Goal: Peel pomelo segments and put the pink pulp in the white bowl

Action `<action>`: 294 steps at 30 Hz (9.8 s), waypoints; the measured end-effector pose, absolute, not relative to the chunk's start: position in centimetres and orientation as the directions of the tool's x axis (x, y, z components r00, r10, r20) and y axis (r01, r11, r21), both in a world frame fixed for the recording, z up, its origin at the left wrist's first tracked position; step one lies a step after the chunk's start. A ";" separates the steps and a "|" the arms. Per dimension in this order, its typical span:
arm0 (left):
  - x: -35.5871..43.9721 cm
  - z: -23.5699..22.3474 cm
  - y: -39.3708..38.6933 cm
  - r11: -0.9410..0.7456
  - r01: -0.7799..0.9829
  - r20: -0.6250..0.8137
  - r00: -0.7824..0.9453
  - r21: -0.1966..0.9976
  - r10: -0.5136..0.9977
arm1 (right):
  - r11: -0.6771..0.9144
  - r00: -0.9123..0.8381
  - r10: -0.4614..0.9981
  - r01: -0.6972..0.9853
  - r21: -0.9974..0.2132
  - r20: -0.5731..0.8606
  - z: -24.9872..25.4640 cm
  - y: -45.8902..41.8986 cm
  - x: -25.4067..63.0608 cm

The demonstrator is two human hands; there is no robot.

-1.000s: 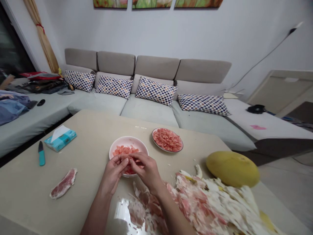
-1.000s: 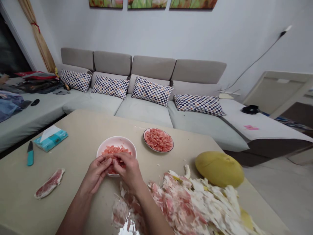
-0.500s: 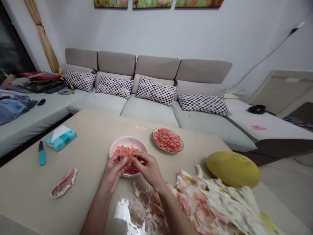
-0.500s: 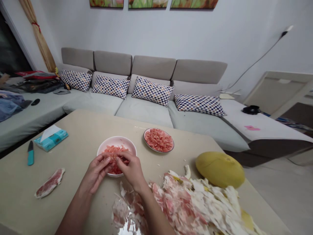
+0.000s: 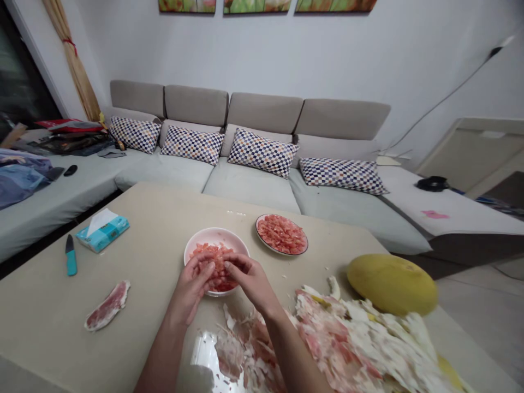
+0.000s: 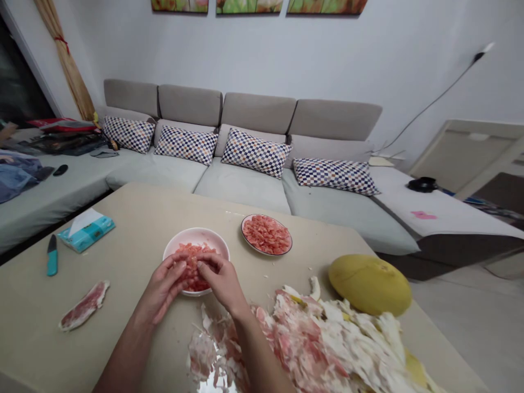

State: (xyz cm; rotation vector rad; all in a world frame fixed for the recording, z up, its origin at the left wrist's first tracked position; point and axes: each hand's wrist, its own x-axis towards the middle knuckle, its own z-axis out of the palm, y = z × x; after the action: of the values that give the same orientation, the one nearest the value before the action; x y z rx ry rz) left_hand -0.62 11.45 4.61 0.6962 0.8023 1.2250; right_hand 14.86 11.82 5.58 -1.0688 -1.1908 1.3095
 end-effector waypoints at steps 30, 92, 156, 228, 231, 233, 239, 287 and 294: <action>-0.6 4.0 12.0 0.101 -0.366 -0.120 -0.028 0.925 0.992 | 0.131 -0.003 0.991 0.173 -0.976 0.132 5.4 12.3 16.4; -0.4 4.7 11.0 0.340 -0.724 -0.096 0.357 0.600 0.929 | 0.435 -0.126 0.889 0.535 -0.724 0.441 6.2 10.5 14.1; -0.1 4.1 11.0 0.144 -0.418 -0.108 0.108 0.897 0.988 | 0.145 -0.081 0.988 0.163 -0.976 0.133 6.3 11.3 15.1; -0.7 4.0 11.2 0.193 -0.500 -0.174 0.086 0.844 0.981 | 0.174 -0.002 0.984 0.189 -0.966 0.177 6.0 11.8 16.2; -0.7 3.7 11.3 0.170 -0.472 -0.146 0.087 0.865 0.985 | 0.243 0.012 0.967 0.249 -0.938 0.254 6.0 11.7 15.8; -0.7 3.7 11.3 0.151 -0.450 -0.123 0.090 0.880 0.988 | 0.271 -0.028 0.962 0.266 -0.925 0.273 6.2 11.4 15.4; -0.6 4.1 11.2 0.129 -0.398 -0.092 0.110 0.908 0.990 | 0.292 -0.088 0.956 0.290 -0.911 0.278 6.7 10.8 14.5; -0.6 4.2 11.1 0.247 -0.497 -0.214 0.123 0.832 0.969 | 0.304 -0.072 0.951 0.407 -0.861 0.302 4.8 11.9 16.5; -0.4 3.2 11.4 0.104 -0.363 -0.076 0.092 0.926 0.993 | 0.345 -0.050 0.933 0.412 -0.843 0.358 5.0 11.9 15.6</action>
State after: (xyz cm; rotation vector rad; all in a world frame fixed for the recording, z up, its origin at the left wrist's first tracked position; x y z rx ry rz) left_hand -0.35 11.38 3.23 0.9016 0.9191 1.2425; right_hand 15.65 11.86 5.02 -1.2278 -1.6406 0.6735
